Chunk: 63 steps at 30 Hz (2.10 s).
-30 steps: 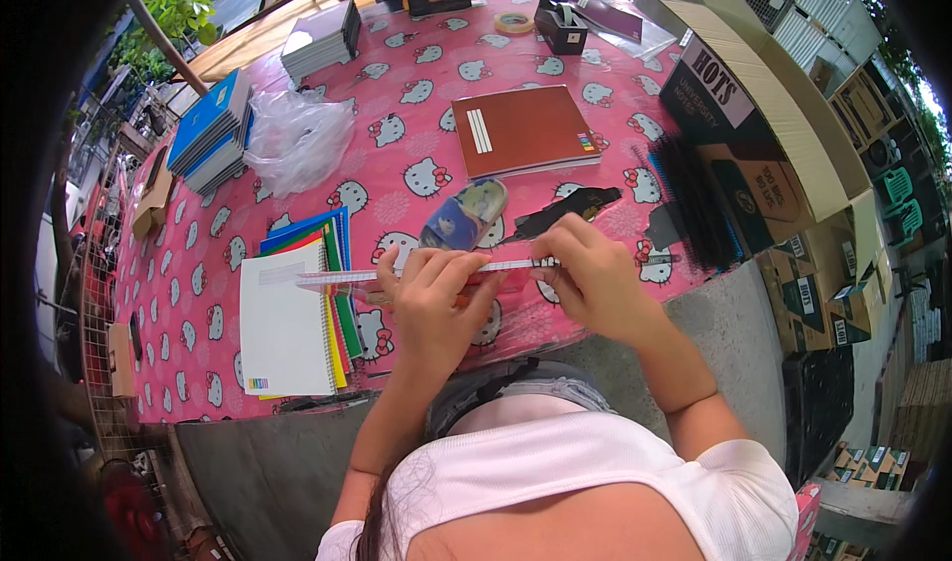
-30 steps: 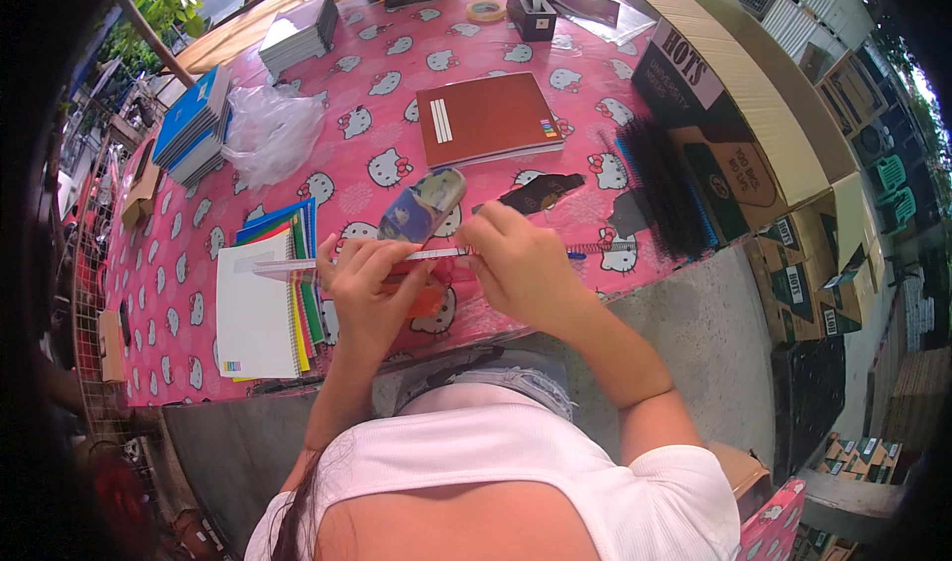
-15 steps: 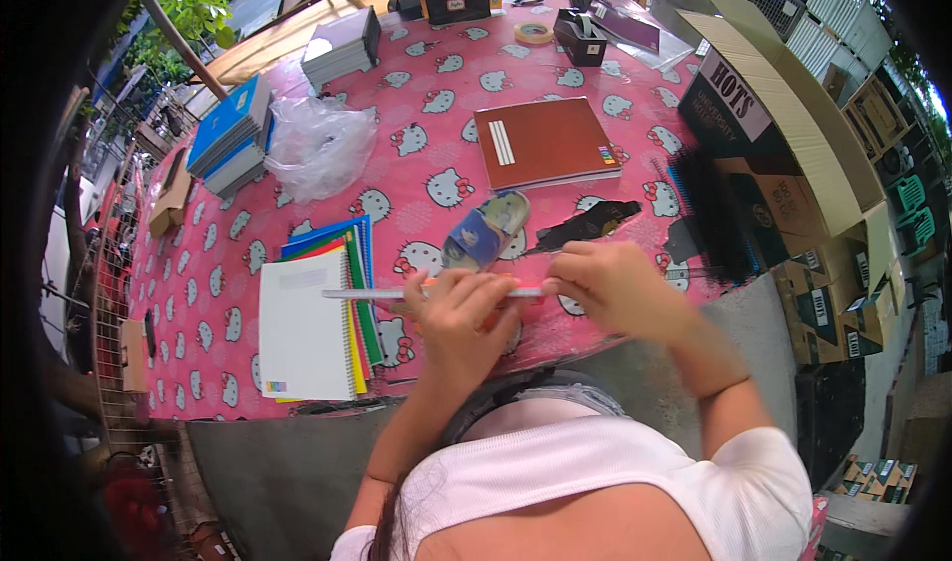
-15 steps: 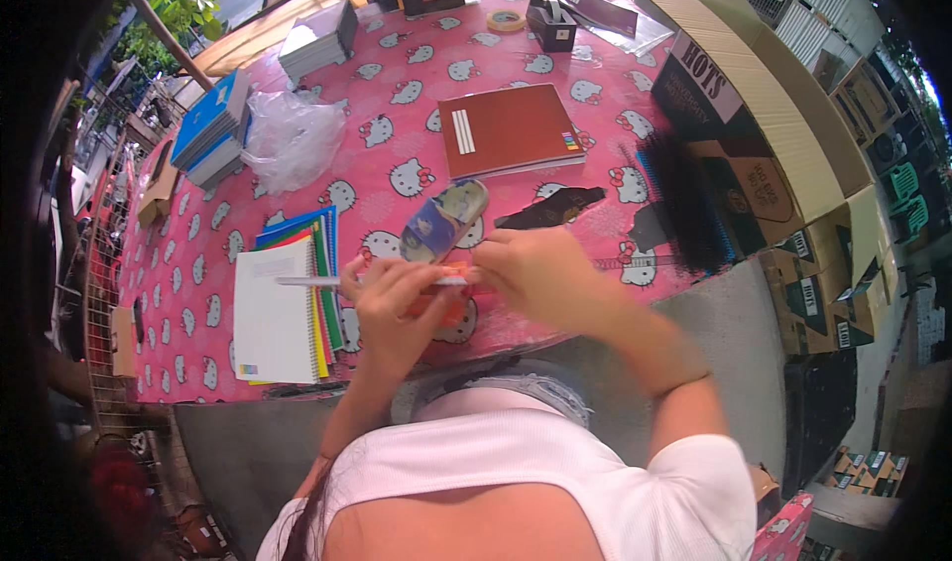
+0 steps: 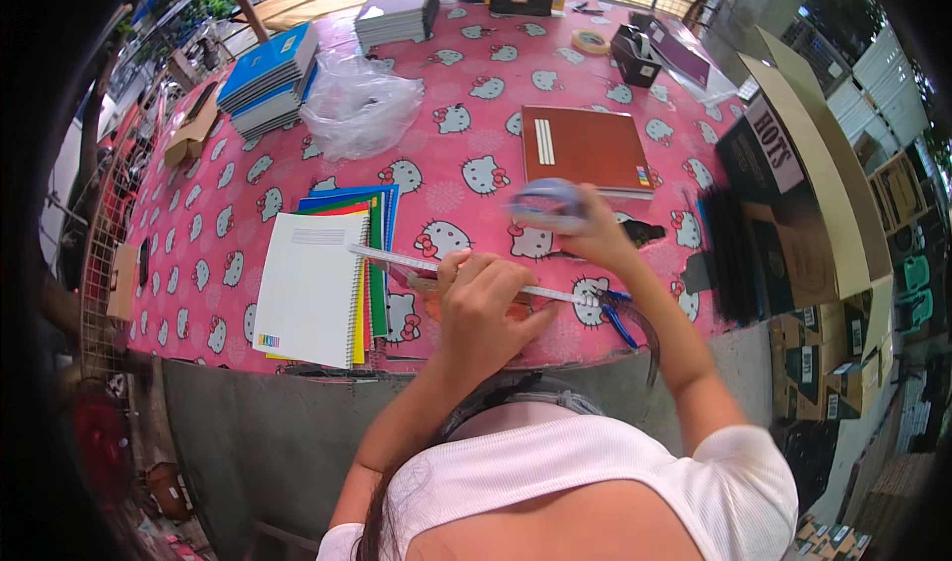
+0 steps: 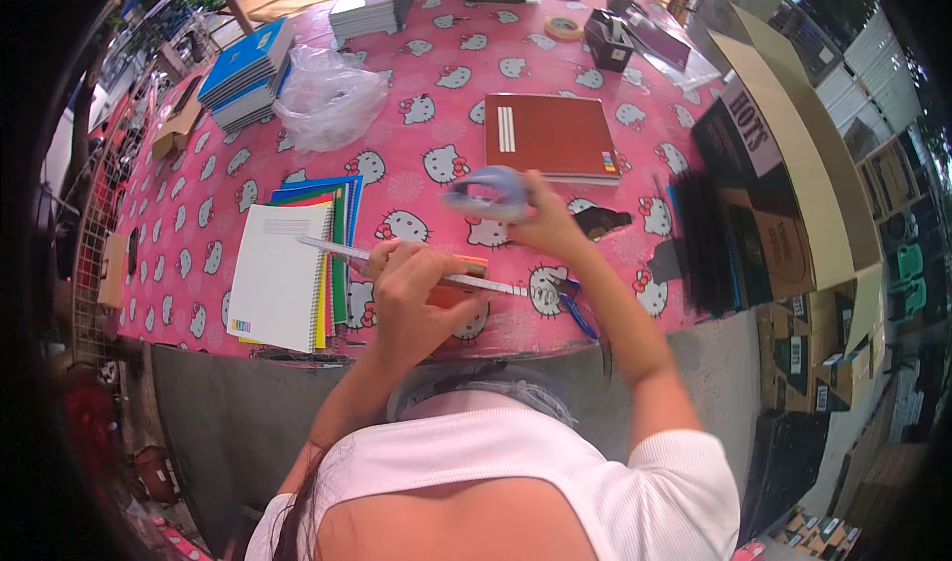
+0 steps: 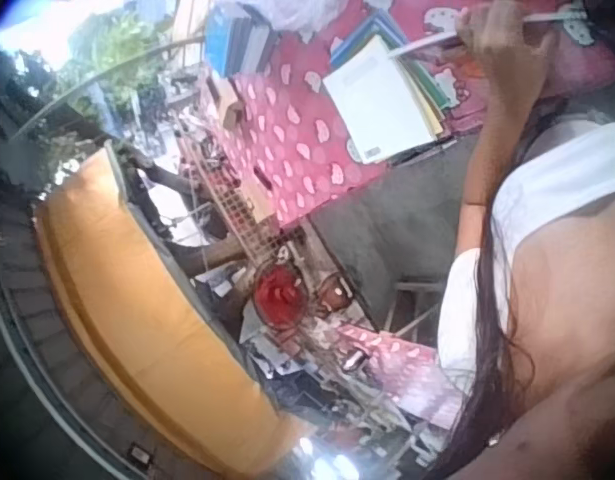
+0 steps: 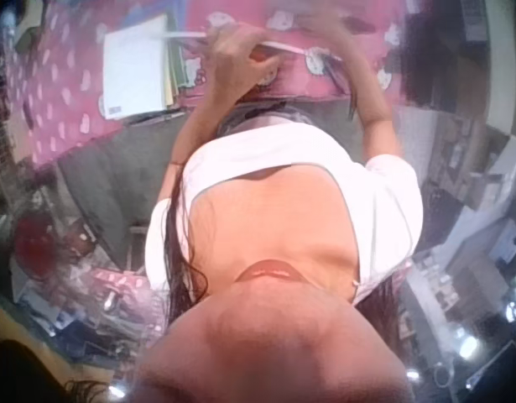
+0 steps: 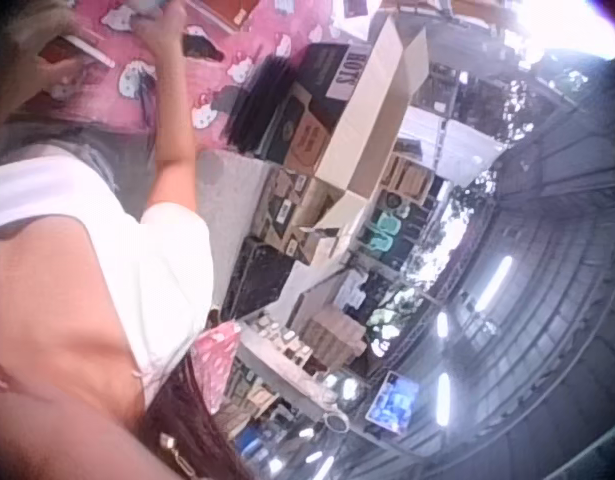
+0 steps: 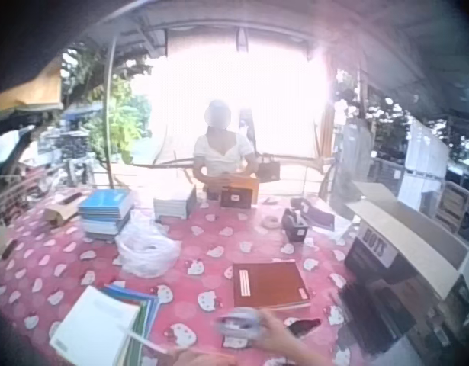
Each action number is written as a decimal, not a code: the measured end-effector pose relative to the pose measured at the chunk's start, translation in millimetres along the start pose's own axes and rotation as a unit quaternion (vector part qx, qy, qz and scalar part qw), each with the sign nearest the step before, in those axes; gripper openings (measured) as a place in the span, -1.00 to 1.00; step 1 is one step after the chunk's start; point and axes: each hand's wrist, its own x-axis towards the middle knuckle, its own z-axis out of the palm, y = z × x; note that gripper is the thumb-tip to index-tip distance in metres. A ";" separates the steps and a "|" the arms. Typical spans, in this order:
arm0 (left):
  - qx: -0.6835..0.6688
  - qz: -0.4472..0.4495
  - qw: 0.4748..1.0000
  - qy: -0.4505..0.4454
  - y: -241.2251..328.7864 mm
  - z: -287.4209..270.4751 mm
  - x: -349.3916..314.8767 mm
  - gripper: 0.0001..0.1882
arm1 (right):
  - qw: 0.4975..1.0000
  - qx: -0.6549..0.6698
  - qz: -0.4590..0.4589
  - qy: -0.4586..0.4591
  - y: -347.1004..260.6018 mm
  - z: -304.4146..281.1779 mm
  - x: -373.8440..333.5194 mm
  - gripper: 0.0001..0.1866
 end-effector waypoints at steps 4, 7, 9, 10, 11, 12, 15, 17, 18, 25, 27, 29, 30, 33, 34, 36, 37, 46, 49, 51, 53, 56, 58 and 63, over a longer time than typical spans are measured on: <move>-0.039 -0.006 0.999 -0.022 -2.5 0.3 -2.2 -0.68 | 0.988 0.100 -0.104 -0.054 -0.6 -54.9 -60.2 -0.58; -0.038 -0.002 0.999 -0.012 -4.1 8.2 3.9 -0.70 | 0.977 -0.168 -0.135 -0.008 14.4 -71.4 -67.3 -0.63; -0.020 0.003 1.000 -0.002 -3.1 8.6 6.6 -0.71 | 0.986 -0.127 -0.027 -0.102 25.2 -85.3 -57.0 -0.64; -0.041 -0.005 0.999 -0.016 -2.9 9.6 8.2 -0.72 | 0.983 -0.105 0.027 -0.146 29.2 -92.4 -53.2 -0.64; -0.052 -0.018 0.998 -0.027 -5.1 5.8 8.8 -0.72 | 0.980 -0.089 0.048 -0.172 20.0 -87.3 -46.6 -0.64; -0.054 -0.016 0.998 -0.029 -6.9 5.4 9.5 -0.72 | 0.975 -0.077 0.075 -0.193 10.8 -85.3 -42.0 -0.64; -0.029 -0.016 0.999 -0.011 -4.8 5.5 13.4 -0.73 | 0.981 0.188 0.015 -0.047 -26.0 -78.4 -37.3 -0.61; -0.057 -0.022 0.998 -0.029 -4.7 6.4 16.4 -0.72 | 0.805 0.568 0.172 0.009 -4.7 -79.0 -41.7 -0.46; -0.056 -0.022 0.998 -0.029 -5.2 4.9 17.5 -0.72 | 0.920 0.386 0.049 -0.041 -4.3 -72.4 -40.1 -0.48; -0.074 -0.052 0.994 -0.057 -7.7 1.6 20.6 -0.69 | 0.989 0.127 0.027 -0.067 7.7 -60.8 -32.9 -0.42; -0.074 -0.058 0.994 -0.057 -8.7 -10.9 22.1 -0.68 | 0.973 -0.200 -0.002 -0.115 -29.9 -52.4 -9.2 -0.47; 0.077 -0.047 0.994 -0.069 -14.2 -28.2 17.8 -0.67 | 0.990 0.041 0.019 -0.132 -40.9 -59.1 -21.2 -0.47; 0.082 -0.051 0.993 -0.063 -19.1 -30.8 18.1 -0.67 | 0.948 0.280 0.044 -0.146 -46.3 -61.3 -22.3 -0.48; 0.057 -0.061 0.990 -0.110 -30.3 -31.2 20.5 -0.68 | 0.978 -0.086 -0.163 -0.102 -49.3 -46.3 3.0 -0.54; 0.056 -0.061 0.990 -0.116 -29.9 -32.0 14.9 -0.68 | 0.991 -0.027 -0.073 -0.113 -46.8 -40.4 0.8 -0.56; 0.051 -0.082 0.991 -0.091 -30.3 -35.3 11.0 -0.68 | 0.990 -0.057 -0.079 -0.100 -49.1 -33.8 2.8 -0.56; 0.051 -0.081 0.992 -0.082 -27.9 -33.4 17.5 -0.68 | 0.995 0.063 -0.073 0.006 -30.1 -15.1 -4.4 -0.53; 0.053 -0.135 0.987 -0.065 -46.4 -45.4 7.2 -0.62 | 0.986 -0.011 -0.079 -0.147 -52.7 -25.4 6.1 -0.53; 0.057 -0.164 0.983 -0.065 -50.6 -53.2 5.2 -0.58 | 0.990 -0.048 -0.041 -0.123 -56.3 -15.6 9.7 -0.53; 0.044 -0.183 0.980 -0.057 -53.0 -56.7 6.0 -0.58 | 0.991 -0.054 -0.096 -0.071 -52.0 -11.1 10.2 -0.50; 0.045 -0.169 0.983 -0.055 -49.6 -57.2 10.7 -0.59 | 0.992 -0.022 -0.039 -0.121 -59.0 -6.7 17.7 -0.46; 0.045 -0.132 0.988 -0.071 -46.5 -53.2 5.2 -0.61 | 0.984 -0.113 -0.014 -0.138 -40.7 -3.2 22.9 -0.46; 0.059 -0.133 0.988 -0.059 -46.1 -48.3 4.7 -0.62 | 0.911 0.383 0.075 -0.135 -53.1 -17.0 11.7 -0.47; 0.062 -0.130 0.987 -0.072 -46.2 -50.0 8.1 -0.64 | 0.988 -0.052 -0.024 -0.145 -69.7 -7.1 26.2 -0.47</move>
